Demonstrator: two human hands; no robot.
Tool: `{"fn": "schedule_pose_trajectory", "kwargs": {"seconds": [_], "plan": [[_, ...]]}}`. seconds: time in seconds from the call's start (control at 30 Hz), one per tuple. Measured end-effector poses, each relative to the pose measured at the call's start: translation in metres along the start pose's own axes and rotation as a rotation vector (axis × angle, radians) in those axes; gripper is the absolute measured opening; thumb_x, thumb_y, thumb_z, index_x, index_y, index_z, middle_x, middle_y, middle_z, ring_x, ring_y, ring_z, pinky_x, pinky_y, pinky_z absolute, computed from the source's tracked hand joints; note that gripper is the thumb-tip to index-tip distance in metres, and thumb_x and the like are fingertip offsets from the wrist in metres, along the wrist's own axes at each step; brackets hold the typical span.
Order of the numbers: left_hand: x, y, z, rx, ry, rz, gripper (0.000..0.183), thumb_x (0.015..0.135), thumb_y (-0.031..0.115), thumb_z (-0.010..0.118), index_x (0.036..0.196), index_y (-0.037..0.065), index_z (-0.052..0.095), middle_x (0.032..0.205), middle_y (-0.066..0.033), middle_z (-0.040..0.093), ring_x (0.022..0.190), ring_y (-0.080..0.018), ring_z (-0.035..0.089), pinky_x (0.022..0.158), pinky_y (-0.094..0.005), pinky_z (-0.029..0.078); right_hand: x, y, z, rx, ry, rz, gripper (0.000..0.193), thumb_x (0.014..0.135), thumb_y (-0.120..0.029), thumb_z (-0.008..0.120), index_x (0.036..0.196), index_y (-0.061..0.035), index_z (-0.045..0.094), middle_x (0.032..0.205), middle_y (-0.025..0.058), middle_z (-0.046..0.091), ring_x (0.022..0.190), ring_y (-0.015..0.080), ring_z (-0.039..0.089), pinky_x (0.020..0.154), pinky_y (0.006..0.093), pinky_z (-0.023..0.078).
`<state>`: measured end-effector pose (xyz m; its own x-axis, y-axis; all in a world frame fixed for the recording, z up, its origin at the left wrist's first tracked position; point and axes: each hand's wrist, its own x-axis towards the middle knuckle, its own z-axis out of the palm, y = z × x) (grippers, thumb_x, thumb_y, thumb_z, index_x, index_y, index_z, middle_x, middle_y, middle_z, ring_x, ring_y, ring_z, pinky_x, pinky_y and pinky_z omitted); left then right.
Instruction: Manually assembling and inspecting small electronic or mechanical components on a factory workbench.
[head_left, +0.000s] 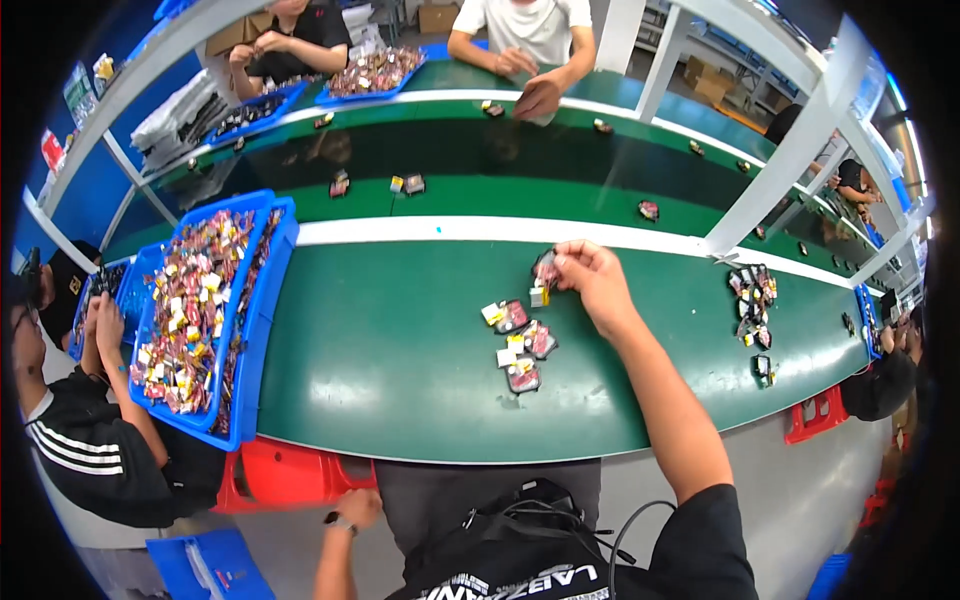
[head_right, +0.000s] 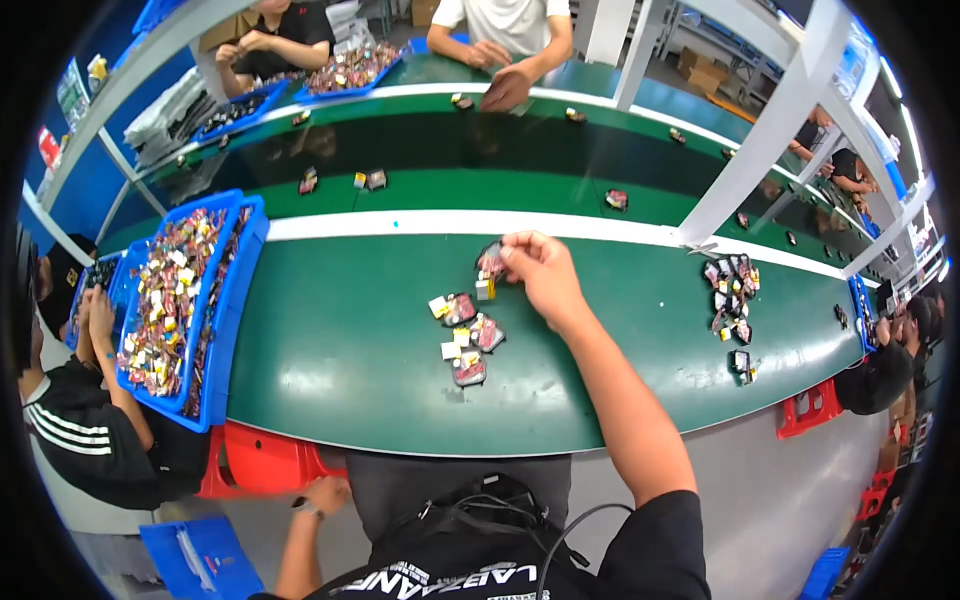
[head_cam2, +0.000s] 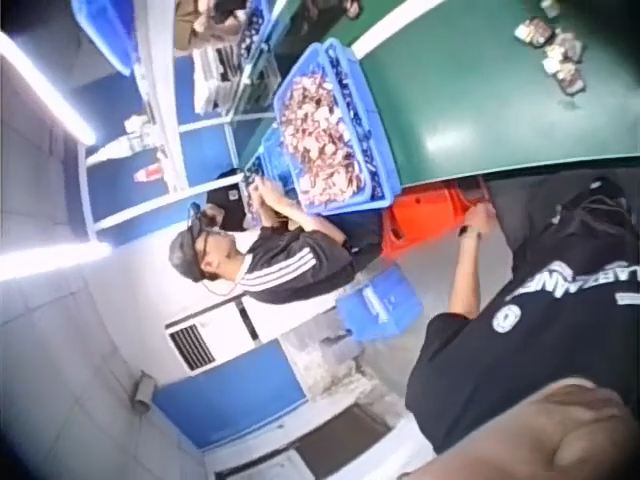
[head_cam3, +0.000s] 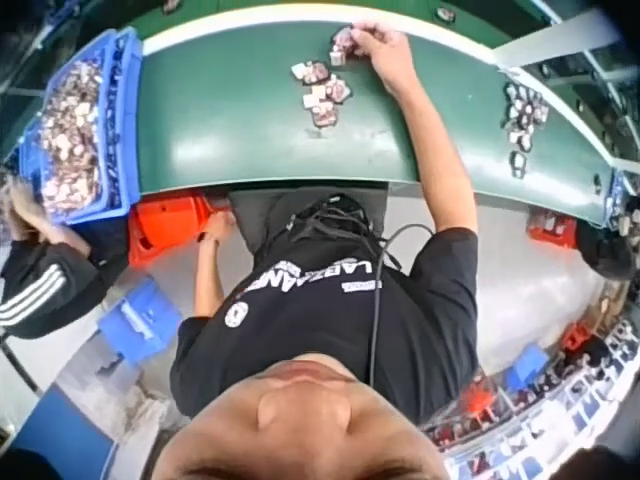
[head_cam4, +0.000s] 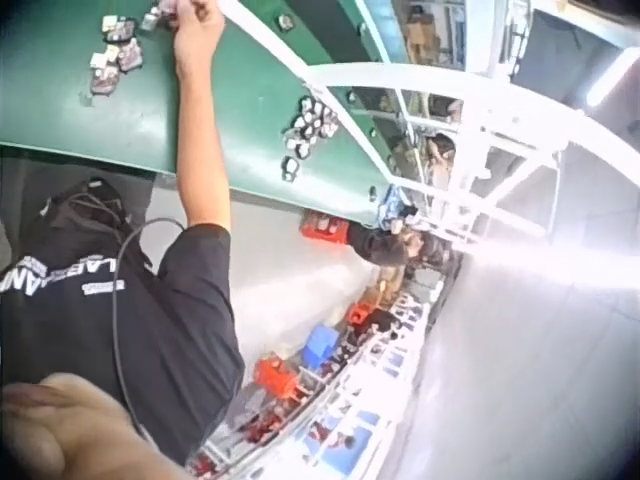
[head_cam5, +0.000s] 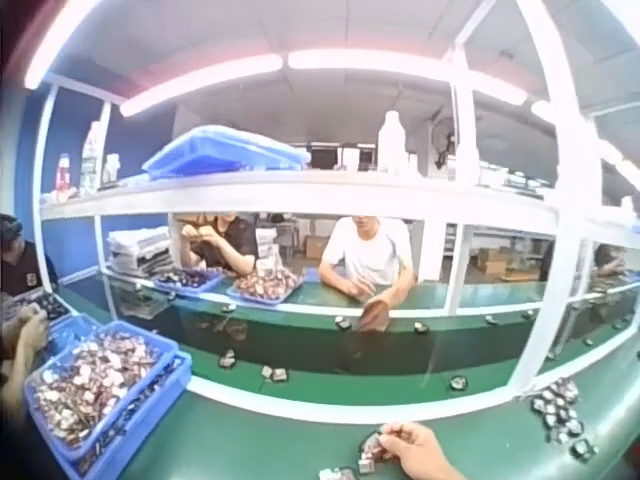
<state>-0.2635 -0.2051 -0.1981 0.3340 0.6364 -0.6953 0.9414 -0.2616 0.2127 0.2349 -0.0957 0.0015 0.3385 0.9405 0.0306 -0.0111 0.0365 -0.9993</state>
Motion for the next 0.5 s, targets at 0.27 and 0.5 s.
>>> {"fn": "schedule_pose_trajectory", "kwargs": {"seconds": [0.27, 0.5], "plan": [[-0.058, 0.194, -0.271, -0.902, 0.1, 0.877, 0.026, 0.099, 0.018, 0.053, 0.114, -0.001, 0.061, 0.106, -0.0114, 0.068, 0.084, -0.0154, 0.064, 0.074, -0.0291, 0.054, -0.022, -0.021, 0.01, -0.039, -0.186, -0.151, 0.013, 0.092, -0.003, 0.061, 0.105, -0.0007, 0.061, 0.094, 0.0034, 0.066, 0.085, 0.0092, 0.063, 0.074, 0.0237, 0.051], [0.054, 0.257, -0.319, -1.132, -0.068, 0.919, 0.033, 0.1, 0.019, 0.051, 0.129, 0.002, 0.053, 0.114, -0.0093, 0.059, 0.097, -0.0133, 0.059, 0.084, -0.0361, 0.057, -0.026, -0.039, 0.044, -0.318, -0.091, -0.383, 0.014, 0.087, -0.004, 0.065, 0.1, 0.0013, 0.065, 0.089, 0.0083, 0.069, 0.081, 0.0126, 0.065, 0.075, 0.0271, 0.053]]}}
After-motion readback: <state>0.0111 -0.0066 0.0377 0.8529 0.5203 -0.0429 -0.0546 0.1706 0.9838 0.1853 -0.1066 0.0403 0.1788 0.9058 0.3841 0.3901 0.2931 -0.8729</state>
